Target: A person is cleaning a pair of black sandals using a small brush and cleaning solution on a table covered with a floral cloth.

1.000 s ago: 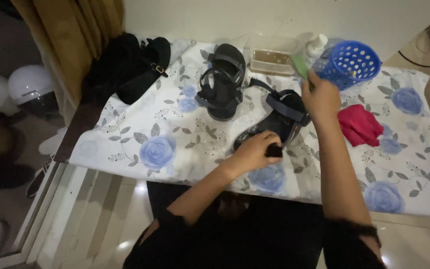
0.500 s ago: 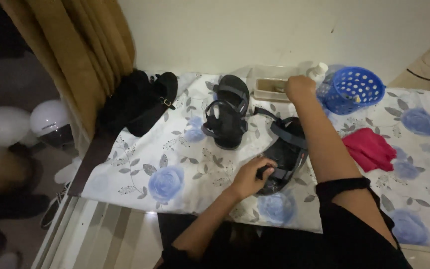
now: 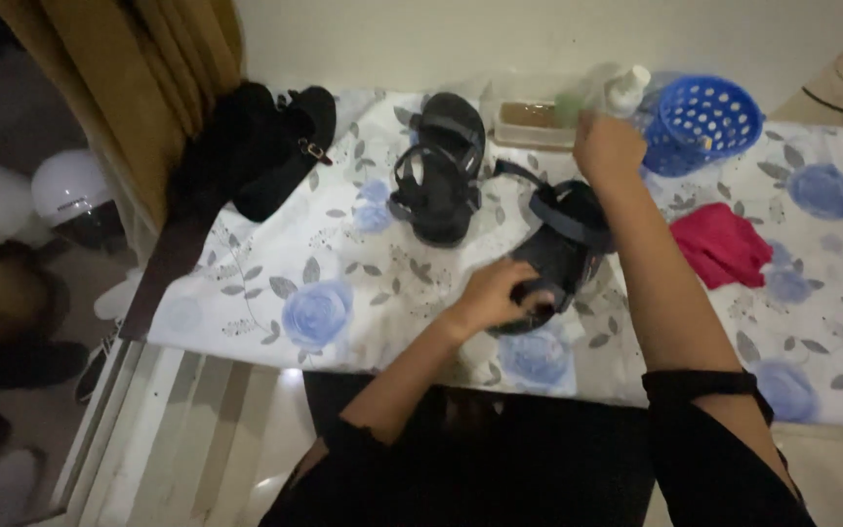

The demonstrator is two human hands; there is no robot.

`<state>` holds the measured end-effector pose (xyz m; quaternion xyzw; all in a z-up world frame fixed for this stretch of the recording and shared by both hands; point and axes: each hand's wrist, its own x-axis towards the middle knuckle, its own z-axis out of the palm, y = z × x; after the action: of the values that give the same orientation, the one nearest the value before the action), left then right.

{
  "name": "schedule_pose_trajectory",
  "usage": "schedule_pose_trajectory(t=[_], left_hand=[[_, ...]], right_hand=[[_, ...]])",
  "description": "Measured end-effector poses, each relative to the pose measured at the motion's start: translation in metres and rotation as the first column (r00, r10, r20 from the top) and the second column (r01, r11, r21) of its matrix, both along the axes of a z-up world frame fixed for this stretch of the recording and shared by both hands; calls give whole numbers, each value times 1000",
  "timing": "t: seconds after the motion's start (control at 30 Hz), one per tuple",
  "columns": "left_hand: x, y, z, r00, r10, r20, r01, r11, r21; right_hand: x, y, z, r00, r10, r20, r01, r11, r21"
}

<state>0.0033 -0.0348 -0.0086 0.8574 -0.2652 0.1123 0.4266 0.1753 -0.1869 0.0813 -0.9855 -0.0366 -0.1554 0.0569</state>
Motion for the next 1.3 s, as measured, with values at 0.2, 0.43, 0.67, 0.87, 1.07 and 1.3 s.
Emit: schedule_pose_trajectory(t=[0.2, 0.43, 0.67, 0.87, 1.07, 1.3], left_hand=[[-13, 4, -9, 977, -68, 202, 30, 982, 185], [-38, 3, 6, 973, 48, 226, -26, 995, -98], [-43, 3, 26, 941, 322, 103, -297, 934, -199], [-36, 2, 10, 936, 341, -91, -353, 906, -234], [-34, 1, 6, 915, 404, -18, -404, 915, 4], [-26, 3, 5, 991, 124, -47, -99, 931, 351]], right_hand=[[-10, -21, -10, 999, -46, -15, 47, 983, 176], [-219, -15, 17, 991, 60, 119, -126, 717, 686], [-274, -48, -49, 996, -57, 68, -16, 642, 767], [-265, -42, -53, 985, -23, 168, -29, 953, 302], [-272, -6, -49, 991, -104, -89, 123, 958, 257], [-300, 45, -60, 886, -57, -461, 261, 881, 394]])
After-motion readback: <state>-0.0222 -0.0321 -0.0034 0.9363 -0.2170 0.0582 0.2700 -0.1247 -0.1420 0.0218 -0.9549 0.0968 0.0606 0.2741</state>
